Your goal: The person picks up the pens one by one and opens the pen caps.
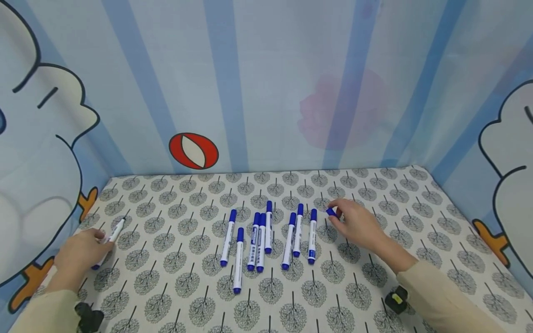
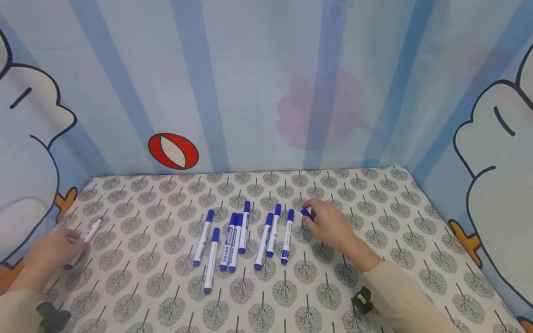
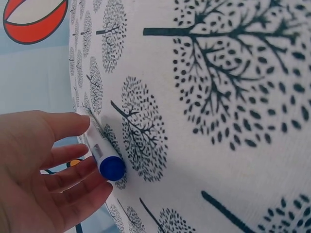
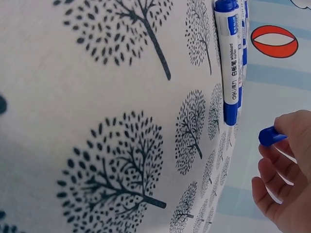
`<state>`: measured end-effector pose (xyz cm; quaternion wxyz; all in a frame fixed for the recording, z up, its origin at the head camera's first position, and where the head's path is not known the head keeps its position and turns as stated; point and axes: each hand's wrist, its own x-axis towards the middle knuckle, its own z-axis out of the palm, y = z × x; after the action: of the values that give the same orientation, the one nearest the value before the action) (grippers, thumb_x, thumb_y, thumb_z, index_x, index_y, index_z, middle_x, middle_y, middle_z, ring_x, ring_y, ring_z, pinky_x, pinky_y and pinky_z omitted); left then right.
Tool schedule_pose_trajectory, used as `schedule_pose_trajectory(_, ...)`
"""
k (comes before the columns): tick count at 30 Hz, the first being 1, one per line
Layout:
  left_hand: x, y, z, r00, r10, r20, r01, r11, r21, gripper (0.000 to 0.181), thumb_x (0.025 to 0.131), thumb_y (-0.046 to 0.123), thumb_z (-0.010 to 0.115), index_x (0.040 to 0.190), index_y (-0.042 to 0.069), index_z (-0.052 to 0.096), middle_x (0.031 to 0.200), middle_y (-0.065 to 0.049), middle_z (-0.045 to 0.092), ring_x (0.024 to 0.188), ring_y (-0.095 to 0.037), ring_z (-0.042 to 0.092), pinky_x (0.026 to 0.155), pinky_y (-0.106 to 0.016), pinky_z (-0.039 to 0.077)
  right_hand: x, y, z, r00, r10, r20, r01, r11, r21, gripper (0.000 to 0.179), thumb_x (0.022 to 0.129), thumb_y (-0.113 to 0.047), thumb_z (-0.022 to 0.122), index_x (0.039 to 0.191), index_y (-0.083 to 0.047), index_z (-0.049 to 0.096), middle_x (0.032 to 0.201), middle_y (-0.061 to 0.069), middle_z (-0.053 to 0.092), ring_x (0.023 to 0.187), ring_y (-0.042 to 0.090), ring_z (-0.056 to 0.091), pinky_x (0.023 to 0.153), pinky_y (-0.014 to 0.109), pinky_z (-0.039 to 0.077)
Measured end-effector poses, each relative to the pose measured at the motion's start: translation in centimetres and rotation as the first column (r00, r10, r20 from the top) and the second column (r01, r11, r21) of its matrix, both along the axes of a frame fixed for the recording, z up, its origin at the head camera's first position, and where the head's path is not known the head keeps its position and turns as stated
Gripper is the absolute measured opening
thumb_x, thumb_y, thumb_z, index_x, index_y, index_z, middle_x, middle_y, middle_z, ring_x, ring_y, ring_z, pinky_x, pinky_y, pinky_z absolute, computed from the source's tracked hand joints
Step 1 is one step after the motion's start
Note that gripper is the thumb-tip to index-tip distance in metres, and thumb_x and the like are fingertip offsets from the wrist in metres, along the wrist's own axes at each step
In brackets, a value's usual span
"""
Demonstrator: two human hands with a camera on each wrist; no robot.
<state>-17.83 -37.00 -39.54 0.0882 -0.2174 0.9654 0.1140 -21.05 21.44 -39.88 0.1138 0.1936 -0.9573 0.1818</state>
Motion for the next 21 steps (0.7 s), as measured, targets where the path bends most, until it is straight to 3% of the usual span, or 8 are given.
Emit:
schedule_pose_trajectory(5,-0.1,0.0,0.1,0.999,-0.02,-0.032,0.02,1.0,0.006,0.053,0.084,0.032,0.061,0.119,-0.006,0.047,0.111,-0.03,0.052,0.081,-0.04,0.055,0.056,-0.044,0.042,-0.2,0.2,0.0,0.999,-0.009,0.043,0.009,1.0,-0.012,0.027,0.084,-0.02,0.065,0.107,-0.007,0.06,0.077,-0.001,0.06,0.056,0.007,0.047,0.048,0.022,0.04)
schedule_pose_trajectory(10,0.1,0.8,0.5,0.99,-0.104,-0.096,0.105,0.994,0.006,0.05,0.084,0.029,0.06,0.117,-0.008,0.048,0.112,-0.031,0.052,0.087,-0.044,0.054,0.06,-0.048,0.043,-0.6,0.4,-0.4,0.997,-0.017,0.075,0.019,1.0,-0.02,0.027,0.084,-0.02,0.064,0.107,-0.006,0.059,0.073,-0.002,0.058,0.053,0.007,0.045,0.045,0.022,0.039)
schedule_pose_trajectory(21,-0.1,4.0,1.1,0.962,-0.208,-0.177,0.215,0.976,0.023,0.046,0.085,0.027,0.06,0.117,-0.005,0.052,0.115,-0.03,0.053,0.081,-0.038,0.059,0.05,-0.038,0.045,-1.4,1.2,-0.8,0.985,-0.084,0.149,0.086,0.996,-0.011,0.029,0.086,-0.021,0.061,0.108,-0.004,0.055,0.07,0.0,0.056,0.051,0.01,0.045,0.044,0.025,0.039)
